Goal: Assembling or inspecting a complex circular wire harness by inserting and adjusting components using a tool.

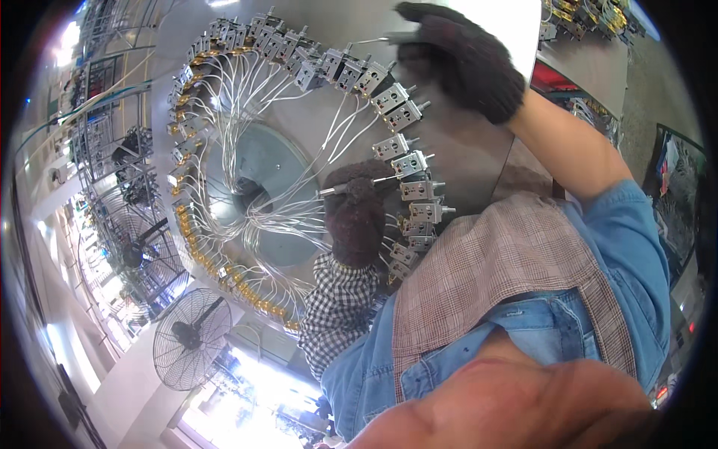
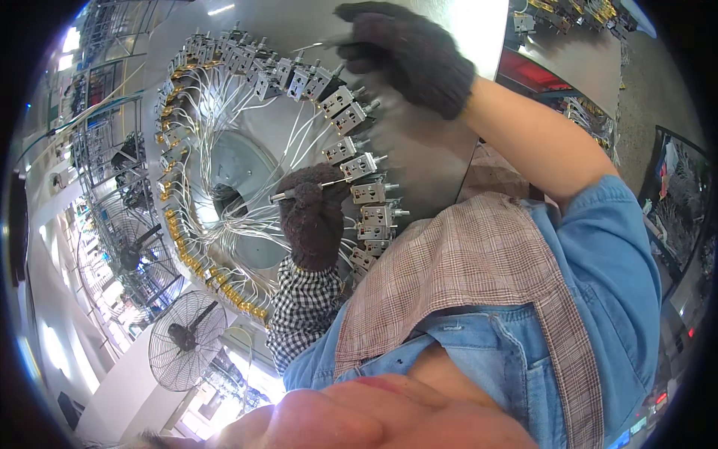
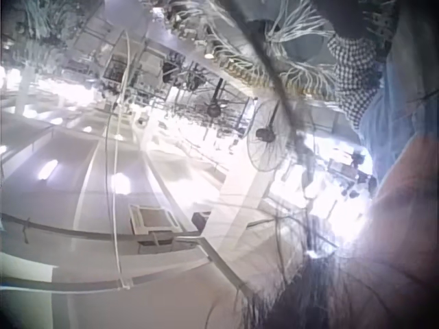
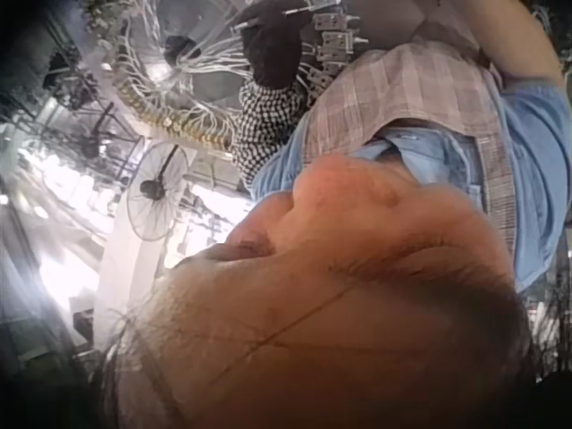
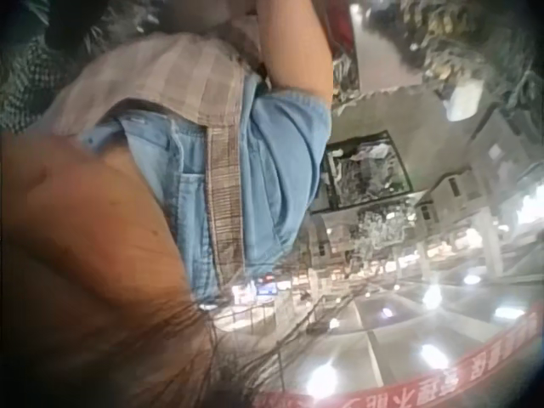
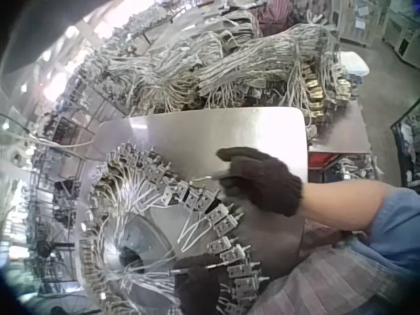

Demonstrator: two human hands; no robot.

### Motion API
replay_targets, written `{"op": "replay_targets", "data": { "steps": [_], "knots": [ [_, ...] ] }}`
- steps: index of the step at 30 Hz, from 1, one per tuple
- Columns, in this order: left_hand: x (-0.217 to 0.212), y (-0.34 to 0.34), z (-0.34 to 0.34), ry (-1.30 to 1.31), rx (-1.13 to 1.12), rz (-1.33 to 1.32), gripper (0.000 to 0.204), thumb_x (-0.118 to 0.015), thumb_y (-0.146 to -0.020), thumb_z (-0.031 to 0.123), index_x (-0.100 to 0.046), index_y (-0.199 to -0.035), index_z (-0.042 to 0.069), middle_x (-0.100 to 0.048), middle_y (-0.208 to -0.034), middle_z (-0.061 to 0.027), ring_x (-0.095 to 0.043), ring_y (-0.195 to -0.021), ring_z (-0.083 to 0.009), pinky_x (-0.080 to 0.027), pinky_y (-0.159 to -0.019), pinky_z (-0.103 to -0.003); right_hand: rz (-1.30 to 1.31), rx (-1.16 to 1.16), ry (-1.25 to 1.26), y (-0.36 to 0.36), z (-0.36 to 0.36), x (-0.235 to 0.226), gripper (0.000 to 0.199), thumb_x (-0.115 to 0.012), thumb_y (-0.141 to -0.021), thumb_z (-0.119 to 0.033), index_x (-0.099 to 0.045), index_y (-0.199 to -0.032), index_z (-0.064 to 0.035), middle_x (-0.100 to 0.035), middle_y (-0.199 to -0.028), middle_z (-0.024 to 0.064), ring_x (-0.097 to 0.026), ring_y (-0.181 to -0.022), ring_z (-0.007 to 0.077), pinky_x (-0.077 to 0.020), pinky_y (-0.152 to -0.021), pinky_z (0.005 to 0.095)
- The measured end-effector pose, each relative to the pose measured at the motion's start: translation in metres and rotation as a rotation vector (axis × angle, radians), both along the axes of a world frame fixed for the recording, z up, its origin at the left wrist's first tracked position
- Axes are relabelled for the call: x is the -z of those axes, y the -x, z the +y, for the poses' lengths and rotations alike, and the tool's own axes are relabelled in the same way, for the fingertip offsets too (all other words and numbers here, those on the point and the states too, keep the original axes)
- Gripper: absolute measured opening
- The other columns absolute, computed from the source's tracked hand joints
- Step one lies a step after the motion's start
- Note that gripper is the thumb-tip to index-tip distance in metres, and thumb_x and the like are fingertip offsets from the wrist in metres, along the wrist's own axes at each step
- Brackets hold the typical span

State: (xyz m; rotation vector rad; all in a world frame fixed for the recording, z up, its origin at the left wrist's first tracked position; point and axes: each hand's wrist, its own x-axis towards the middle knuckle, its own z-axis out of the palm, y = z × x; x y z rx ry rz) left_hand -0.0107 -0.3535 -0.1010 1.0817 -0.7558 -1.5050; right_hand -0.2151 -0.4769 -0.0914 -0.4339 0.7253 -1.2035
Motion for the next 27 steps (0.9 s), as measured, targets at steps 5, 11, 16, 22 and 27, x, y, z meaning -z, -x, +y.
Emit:
{"op": "replay_targets", "data": {
  "steps": [5, 11, 16, 22, 27],
  "knots": [
    [0.001, -0.004, -0.004, 0.328, 0.204, -0.748, 0.02, -0.052, -0.086, 0.009, -0.05, -0.102, -0.003, -0.057, -0.098, -0.0179, -0.058, -0.091, -0.0282, -0.052, -0.081, -0.041, -0.084, -0.106, -0.007, -0.011, -0.003, -0.019, 0.021, -0.052, -0.085, -0.016, -0.059, -0.101, -0.0035, -0.062, -0.078, 0.0089, -0.058, -0.066, 0.0136, -0.0476, -0.061, 0.0272],
    [0.004, -0.007, 0.004, 0.043, 0.082, -0.263, 0.025, -0.054, -0.086, 0.012, -0.049, -0.107, -0.002, -0.057, -0.103, -0.0159, -0.057, -0.096, -0.0274, -0.049, -0.082, -0.041, -0.127, -0.47, 0.6, -0.078, 0.013, -0.038, 0.033, -0.055, -0.086, -0.015, -0.05, -0.113, 0.0044, -0.06, -0.082, 0.0106, -0.058, -0.063, 0.0151, -0.0511, -0.057, 0.0251],
    [0.017, -0.006, -0.002, 0.18, 0.045, -0.382, 0.029, -0.053, -0.087, 0.02, -0.052, -0.106, -0.001, -0.059, -0.102, -0.0142, -0.057, -0.097, -0.0268, -0.049, -0.081, -0.04, -0.351, -0.51, 0.502, -0.142, 0.013, -0.02, 0.036, -0.061, -0.081, -0.012, -0.052, -0.11, 0.0067, -0.062, -0.082, 0.0128, -0.06, -0.065, 0.015, -0.0519, -0.063, 0.0243],
    [0.013, -0.007, -0.008, -0.045, 0.03, -0.039, 0.032, -0.053, -0.086, 0.028, -0.056, -0.098, -0.002, -0.059, -0.098, -0.0129, -0.058, -0.093, -0.026, -0.049, -0.078, -0.038, -0.224, -0.29, 0.648, -0.112, -0.014, -0.018, 0.034, -0.056, -0.085, -0.015, -0.052, -0.109, 0.0095, -0.062, -0.083, 0.0136, -0.061, -0.069, 0.0162, -0.0523, -0.063, 0.0242],
    [0.009, -0.003, -0.012, 0.0, 0.052, 0.117, 0.031, -0.053, -0.087, 0.029, -0.055, -0.093, -0.001, -0.057, -0.096, -0.013, -0.059, -0.086, -0.0243, -0.051, -0.074, -0.038, 0.115, -0.175, 0.399, -0.022, 0.008, -0.034, 0.04, -0.052, -0.086, -0.012, -0.044, -0.12, 0.0069, -0.06, -0.086, 0.0158, -0.062, -0.075, 0.0192, -0.0515, -0.07, 0.025]
  ]
}}
